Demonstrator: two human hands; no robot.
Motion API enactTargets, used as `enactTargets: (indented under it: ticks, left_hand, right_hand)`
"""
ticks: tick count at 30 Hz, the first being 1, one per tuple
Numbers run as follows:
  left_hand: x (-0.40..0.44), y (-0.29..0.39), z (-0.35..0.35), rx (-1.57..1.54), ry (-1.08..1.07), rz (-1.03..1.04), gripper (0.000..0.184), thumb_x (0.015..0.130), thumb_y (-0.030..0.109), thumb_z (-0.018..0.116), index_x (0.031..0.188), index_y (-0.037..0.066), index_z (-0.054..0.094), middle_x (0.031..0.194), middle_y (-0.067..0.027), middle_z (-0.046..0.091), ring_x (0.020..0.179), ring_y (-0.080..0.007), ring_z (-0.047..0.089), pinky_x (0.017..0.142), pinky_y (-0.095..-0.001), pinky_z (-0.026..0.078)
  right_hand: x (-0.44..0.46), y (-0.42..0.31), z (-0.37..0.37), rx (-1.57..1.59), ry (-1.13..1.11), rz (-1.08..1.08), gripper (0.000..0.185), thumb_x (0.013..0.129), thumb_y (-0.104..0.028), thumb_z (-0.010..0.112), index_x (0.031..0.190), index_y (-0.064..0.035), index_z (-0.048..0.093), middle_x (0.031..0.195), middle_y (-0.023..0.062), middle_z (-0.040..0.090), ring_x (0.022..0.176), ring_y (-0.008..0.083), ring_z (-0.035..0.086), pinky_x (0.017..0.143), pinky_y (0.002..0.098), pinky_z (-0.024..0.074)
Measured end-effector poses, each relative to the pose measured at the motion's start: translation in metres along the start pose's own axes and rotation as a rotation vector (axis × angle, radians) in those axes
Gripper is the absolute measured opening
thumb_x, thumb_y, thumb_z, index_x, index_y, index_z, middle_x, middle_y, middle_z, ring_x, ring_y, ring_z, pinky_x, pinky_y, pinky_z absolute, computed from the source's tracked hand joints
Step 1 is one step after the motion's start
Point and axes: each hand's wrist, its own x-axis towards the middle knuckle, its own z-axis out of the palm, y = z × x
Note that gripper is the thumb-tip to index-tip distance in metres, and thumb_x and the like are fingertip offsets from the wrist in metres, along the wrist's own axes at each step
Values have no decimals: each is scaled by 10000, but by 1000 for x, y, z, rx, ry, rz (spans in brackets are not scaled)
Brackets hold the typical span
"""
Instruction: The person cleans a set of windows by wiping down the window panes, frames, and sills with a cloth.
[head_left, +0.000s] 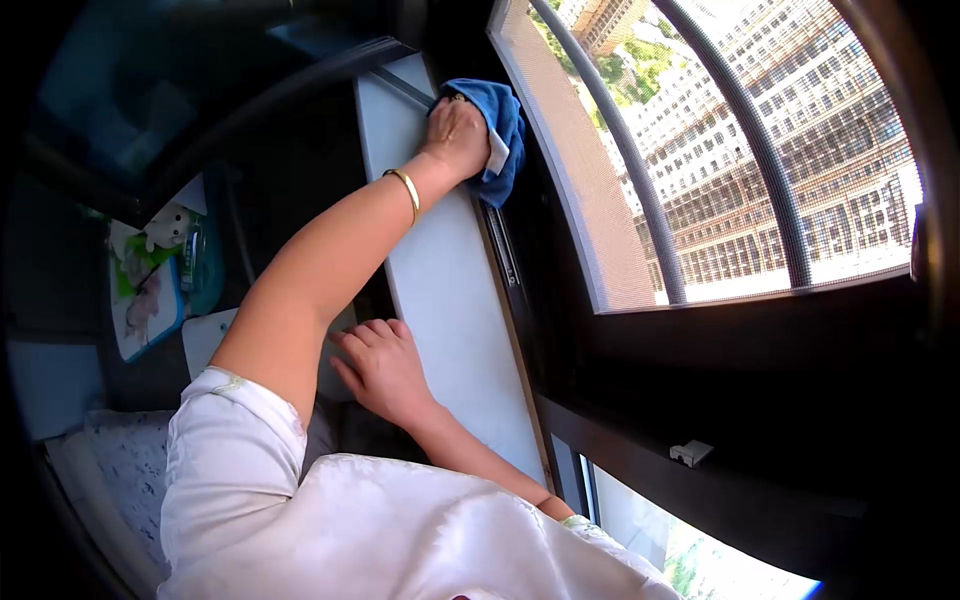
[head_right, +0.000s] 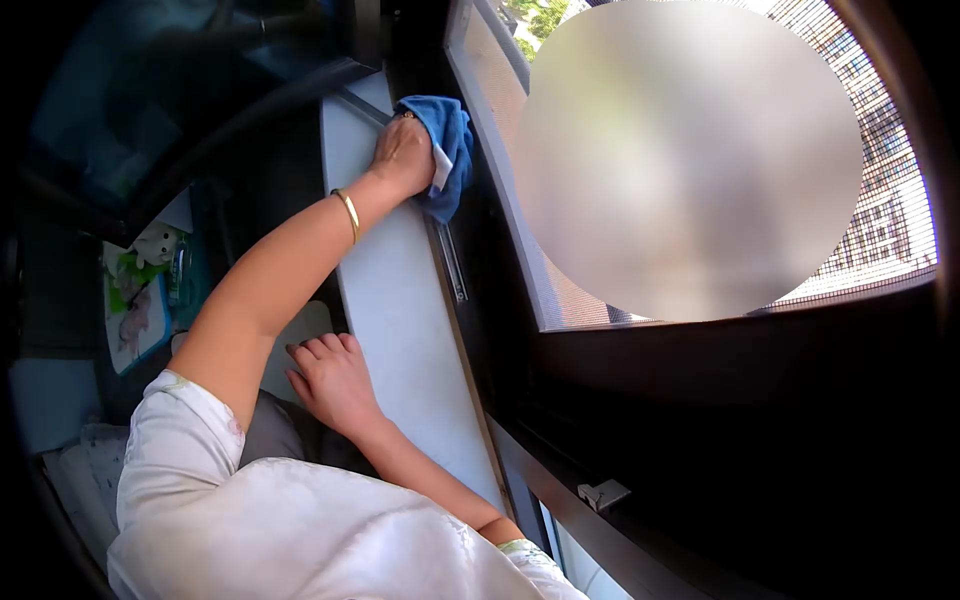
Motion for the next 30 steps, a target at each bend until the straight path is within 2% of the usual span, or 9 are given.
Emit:
enactTargets:
  ticks: [2, 4, 10, 15, 18, 23, 26, 27, 30]
  left_hand:
    - [34, -34, 27, -26, 272, -132, 245, 816, 197, 577, 1027, 107, 665, 1085, -151, 655, 1039, -315, 598, 959, -407, 401]
    - [65, -57, 25, -40, 218, -287, 322, 844, 301, 589, 1110, 130, 646, 1159, -134, 636, 1097, -294, 582, 964, -404, 394]
    - [109, -55, 15, 206, -92, -323, 329, 836, 362, 595, 1052, 131, 683, 1159, -131, 641, 1098, -282, 590, 945, -380, 411]
    - [130, -67, 11, 256, -306, -348, 275, 800, 243, 635, 1027, 97, 686, 1146, -147, 641, 1126, -295, 577, 1004, -381, 407]
    - [115, -83, 25, 306, -130, -137, 253, 780, 219, 647, 996, 95, 685, 1150, -147, 638, 1108, -295, 585, 982, -383, 422]
    - [104, -73, -2, 247, -267, -156, 267, 807, 280, 598, 966, 81, 679, 1105, -167, 649, 1051, -326, 603, 934, -400, 454]
    - [112, -89, 13, -125, -19, -301, 312, 797, 334, 615, 939, 61, 672, 1041, -212, 648, 1015, -378, 605, 852, -432, 494]
    - [124, -93, 23, -245, 226, -353, 359, 852, 378, 548, 943, 46, 649, 1037, -204, 652, 984, -361, 623, 836, -408, 502]
    - [184, -89, -11, -329, 624, 78, 335, 955, 340, 440, 936, 51, 609, 902, -121, 644, 807, -264, 621, 689, -374, 479]
  right_hand:
    - [1, 0, 0, -26, -4, -9, 251, 793, -178, 656, 1016, -62, 641, 910, 63, 626, 932, 229, 550, 865, 360, 379]
    - [1, 1, 1, -32, -9, -6, 266, 798, -182, 659, 1036, -65, 645, 909, 57, 625, 934, 222, 548, 870, 358, 377]
    - [2, 3, 1, 3, -22, 22, 265, 798, -190, 662, 1027, -58, 637, 932, 62, 620, 945, 228, 547, 878, 360, 376]
    - [1, 5, 0, 28, -25, 16, 225, 803, -194, 659, 976, -54, 627, 951, 65, 621, 963, 233, 546, 887, 364, 374]
    - [2, 5, -4, -6, -56, 23, 247, 804, -195, 660, 1006, -57, 628, 959, 60, 622, 974, 229, 546, 889, 362, 374]
    - [1, 3, 2, 15, 6, 10, 252, 757, -166, 662, 982, -61, 623, 989, 72, 628, 984, 244, 547, 881, 383, 372]
    - [1, 3, 3, 3, -10, 19, 280, 783, -194, 668, 1028, -65, 627, 1014, 68, 632, 1008, 236, 548, 885, 379, 375]
    - [1, 2, 4, 6, -18, 25, 285, 789, -199, 669, 1039, -68, 627, 1022, 67, 633, 1015, 235, 547, 886, 379, 376]
    - [1, 4, 4, 20, -20, 29, 288, 794, -202, 670, 1048, -74, 628, 1026, 65, 634, 1026, 235, 547, 884, 380, 379]
